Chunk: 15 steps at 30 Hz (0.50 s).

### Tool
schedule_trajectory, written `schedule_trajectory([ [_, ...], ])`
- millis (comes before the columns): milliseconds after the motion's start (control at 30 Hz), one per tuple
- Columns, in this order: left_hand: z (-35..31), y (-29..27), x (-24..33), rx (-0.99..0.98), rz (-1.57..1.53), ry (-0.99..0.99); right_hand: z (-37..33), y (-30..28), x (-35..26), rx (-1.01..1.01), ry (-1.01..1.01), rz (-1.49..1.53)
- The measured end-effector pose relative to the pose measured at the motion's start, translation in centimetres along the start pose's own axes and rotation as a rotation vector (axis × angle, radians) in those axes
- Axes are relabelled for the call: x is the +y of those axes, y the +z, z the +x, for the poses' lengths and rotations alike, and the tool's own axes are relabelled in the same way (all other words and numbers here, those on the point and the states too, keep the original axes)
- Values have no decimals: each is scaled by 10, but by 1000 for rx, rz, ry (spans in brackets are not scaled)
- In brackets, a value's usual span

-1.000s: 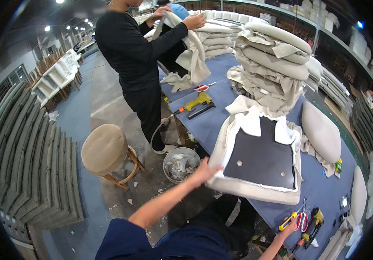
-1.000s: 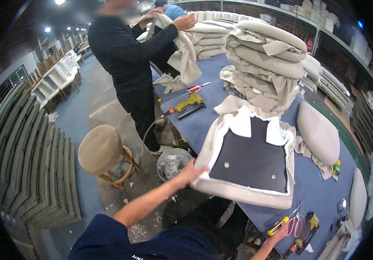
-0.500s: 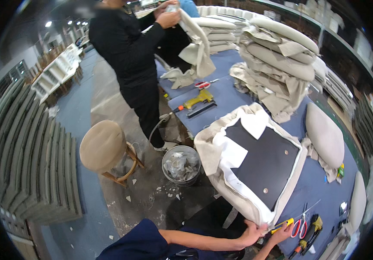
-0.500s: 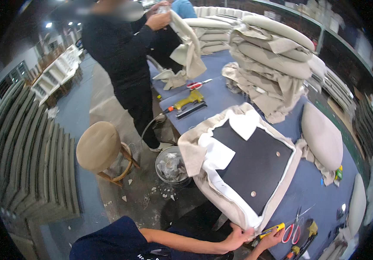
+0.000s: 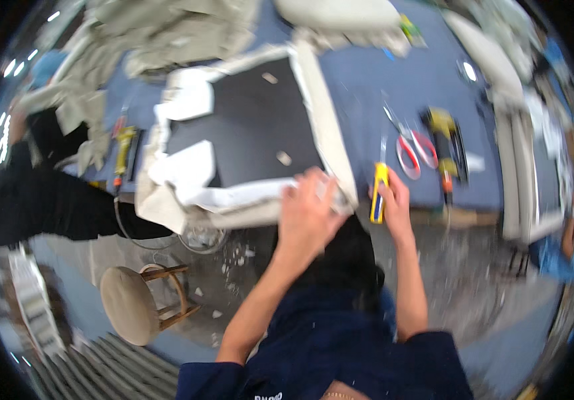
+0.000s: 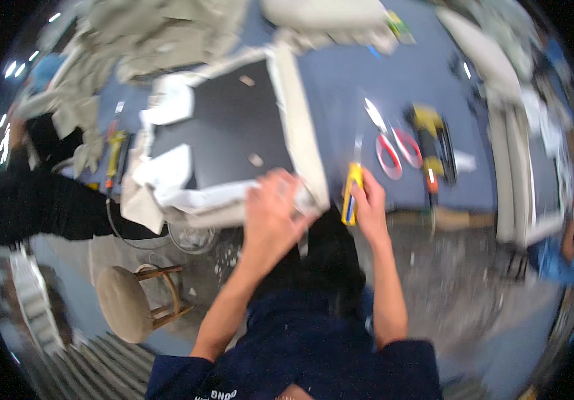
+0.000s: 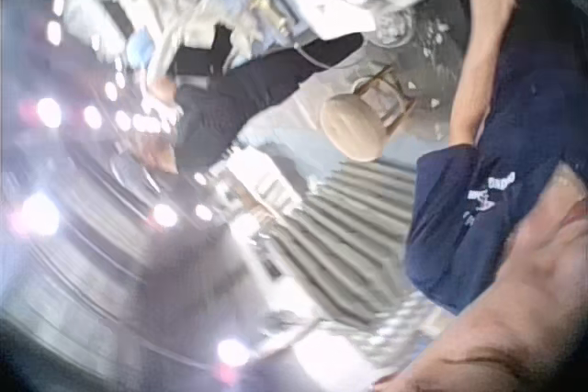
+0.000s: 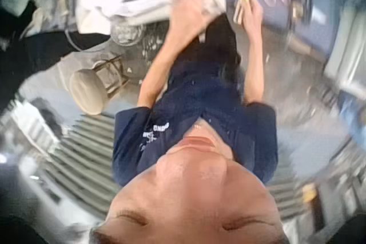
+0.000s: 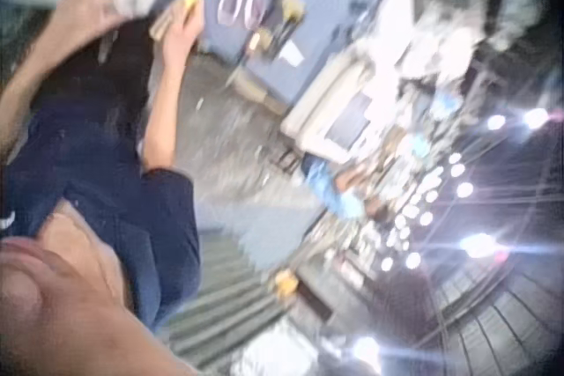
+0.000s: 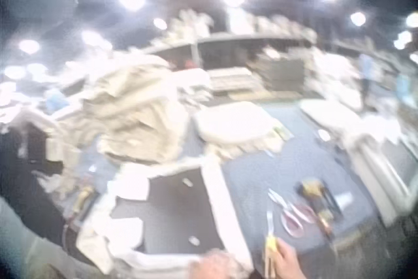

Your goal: The person is upholstering furniture components in a workshop. They use a staple gun to secure fabric onto foam cushions and a flat frame, and use scissors to trim excess material. The person also uses a screwdriver to adjust parts of the frame and a needle to pull fabric tight.

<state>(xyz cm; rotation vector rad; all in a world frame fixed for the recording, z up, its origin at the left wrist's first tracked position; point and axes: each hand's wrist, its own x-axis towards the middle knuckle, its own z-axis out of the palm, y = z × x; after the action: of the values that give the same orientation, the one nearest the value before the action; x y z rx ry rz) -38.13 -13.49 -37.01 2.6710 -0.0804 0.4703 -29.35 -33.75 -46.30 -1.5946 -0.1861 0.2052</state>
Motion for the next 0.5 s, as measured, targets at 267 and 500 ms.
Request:
schedule_trajectory([
  [267,20,17,-5,36,-144,44,-143,-49,-60,-42,226,-76],
  [500,26,18,-3,-29,-104,20,-183,-72,-85,25,93,-549],
])
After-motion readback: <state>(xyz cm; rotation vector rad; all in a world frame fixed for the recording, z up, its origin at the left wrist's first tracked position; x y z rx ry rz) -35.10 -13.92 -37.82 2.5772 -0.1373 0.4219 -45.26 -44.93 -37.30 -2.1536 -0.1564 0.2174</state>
